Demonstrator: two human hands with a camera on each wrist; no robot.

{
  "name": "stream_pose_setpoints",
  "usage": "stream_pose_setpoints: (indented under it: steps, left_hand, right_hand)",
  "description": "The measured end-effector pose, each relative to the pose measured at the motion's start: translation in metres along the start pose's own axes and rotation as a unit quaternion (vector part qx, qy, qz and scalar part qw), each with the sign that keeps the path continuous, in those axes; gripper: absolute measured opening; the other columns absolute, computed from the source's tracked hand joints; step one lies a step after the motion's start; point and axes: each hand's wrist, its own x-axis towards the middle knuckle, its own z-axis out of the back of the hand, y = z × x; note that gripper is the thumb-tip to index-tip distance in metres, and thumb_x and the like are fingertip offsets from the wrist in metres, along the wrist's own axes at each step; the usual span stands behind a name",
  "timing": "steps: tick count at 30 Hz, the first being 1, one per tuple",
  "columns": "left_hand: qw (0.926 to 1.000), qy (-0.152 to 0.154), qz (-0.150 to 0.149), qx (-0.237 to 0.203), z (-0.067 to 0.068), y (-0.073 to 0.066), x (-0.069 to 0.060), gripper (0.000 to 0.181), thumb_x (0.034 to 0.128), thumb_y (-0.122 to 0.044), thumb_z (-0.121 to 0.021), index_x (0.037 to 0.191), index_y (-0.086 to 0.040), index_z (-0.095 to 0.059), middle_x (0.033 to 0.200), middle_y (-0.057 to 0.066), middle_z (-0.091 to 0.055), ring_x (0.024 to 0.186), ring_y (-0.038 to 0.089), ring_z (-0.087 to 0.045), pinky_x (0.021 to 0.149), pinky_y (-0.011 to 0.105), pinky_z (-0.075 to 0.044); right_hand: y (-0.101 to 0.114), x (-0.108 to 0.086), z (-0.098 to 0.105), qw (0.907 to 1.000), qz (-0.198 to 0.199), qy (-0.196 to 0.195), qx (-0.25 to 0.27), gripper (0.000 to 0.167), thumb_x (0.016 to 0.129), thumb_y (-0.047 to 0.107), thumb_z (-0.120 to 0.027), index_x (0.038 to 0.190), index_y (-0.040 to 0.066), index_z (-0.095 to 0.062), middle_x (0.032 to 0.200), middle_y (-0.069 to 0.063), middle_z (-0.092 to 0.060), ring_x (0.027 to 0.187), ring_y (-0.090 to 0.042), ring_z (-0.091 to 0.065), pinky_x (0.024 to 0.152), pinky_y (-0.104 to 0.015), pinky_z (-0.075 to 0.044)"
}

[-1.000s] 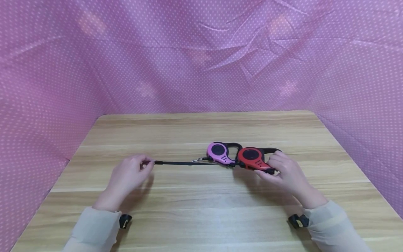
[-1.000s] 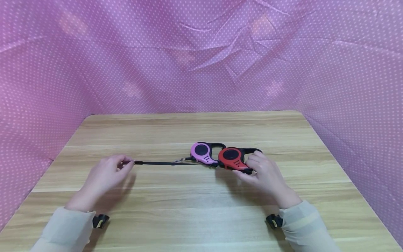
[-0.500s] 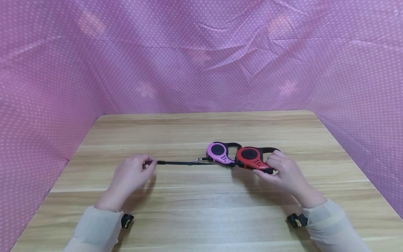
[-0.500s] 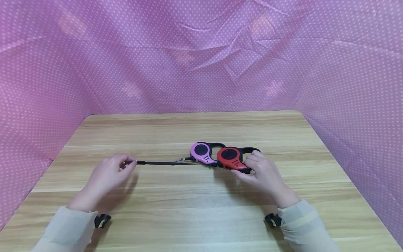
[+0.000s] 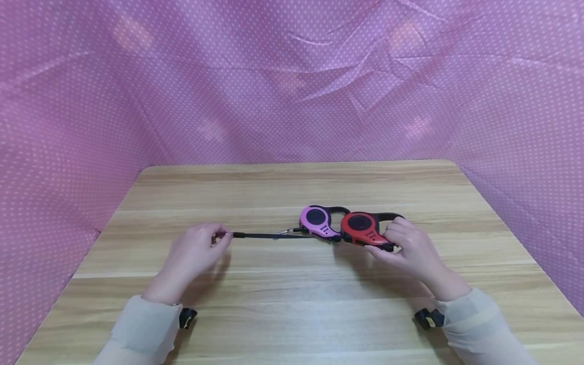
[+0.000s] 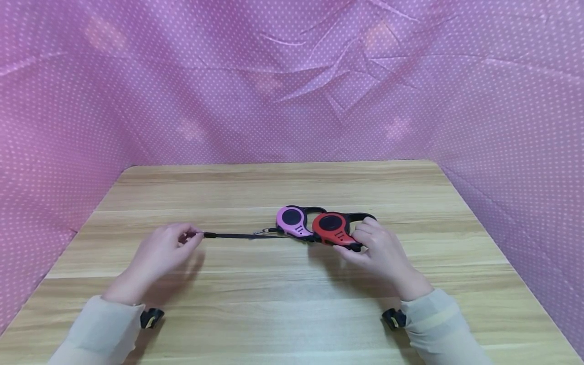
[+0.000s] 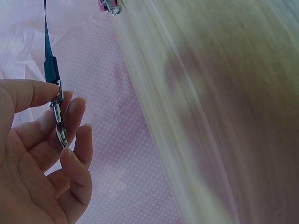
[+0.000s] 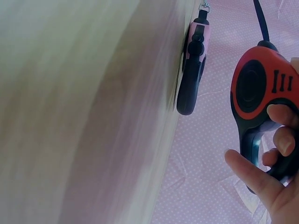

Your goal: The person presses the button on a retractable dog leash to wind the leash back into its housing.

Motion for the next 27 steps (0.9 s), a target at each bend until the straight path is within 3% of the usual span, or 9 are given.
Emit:
stream_pose_setpoints:
  steps: [4,7,14,27]
  left_hand:
    - [1.0,0.001,-0.003,0.001,-0.0015,-0.0015,0.0007,0.027,0.0968,-0.031,-0.058,0.107,-0.012,-0.073,0.098,0.005,-0.073,0.081,0.018,-0.064,0.068,0.038,-0.053]
    - [1.0,0.001,-0.005,0.001,-0.0029,-0.0024,0.0009,0.025,0.0967,-0.031,-0.058,0.106,-0.013,-0.073,0.097,0.004,-0.073,0.079,0.017,-0.063,0.067,0.036,-0.052]
    - [0.9999,0.0,-0.015,0.002,-0.0059,-0.0051,0.0011,0.025,0.0964,-0.032,-0.059,0.104,-0.013,-0.073,0.093,0.003,-0.072,0.078,0.017,-0.063,0.067,0.036,-0.052]
    - [0.9999,0.006,-0.011,0.0,-0.0091,-0.0081,0.0018,0.023,0.0963,-0.032,-0.059,0.102,-0.015,-0.073,0.093,0.001,-0.071,0.076,0.015,-0.059,0.063,0.032,-0.049]
  right_hand:
    - [0.0006,0.0003,-0.002,1.0,0.001,-0.006,0.004,0.053,0.092,0.058,-0.059,0.063,0.014,-0.058,0.065,0.007,-0.054,0.072,-0.008,-0.045,0.059,-0.02,-0.037]
    - [0.001,0.0005,-0.0031,1.0,0.0,-0.008,0.004,0.059,0.093,0.063,-0.051,0.062,0.014,-0.057,0.065,0.007,-0.054,0.072,-0.007,-0.045,0.058,-0.02,-0.038]
    - [0.0008,0.0012,-0.004,0.9998,0.008,-0.006,0.016,0.038,0.081,0.039,-0.078,0.063,0.012,-0.057,0.065,0.005,-0.054,0.072,-0.008,-0.045,0.059,-0.02,-0.037]
    - [0.0035,0.0047,-0.0063,0.9995,0.017,-0.009,0.024,0.041,0.084,0.043,-0.074,0.063,0.013,-0.056,0.066,0.005,-0.053,0.072,-0.008,-0.044,0.06,-0.02,-0.036]
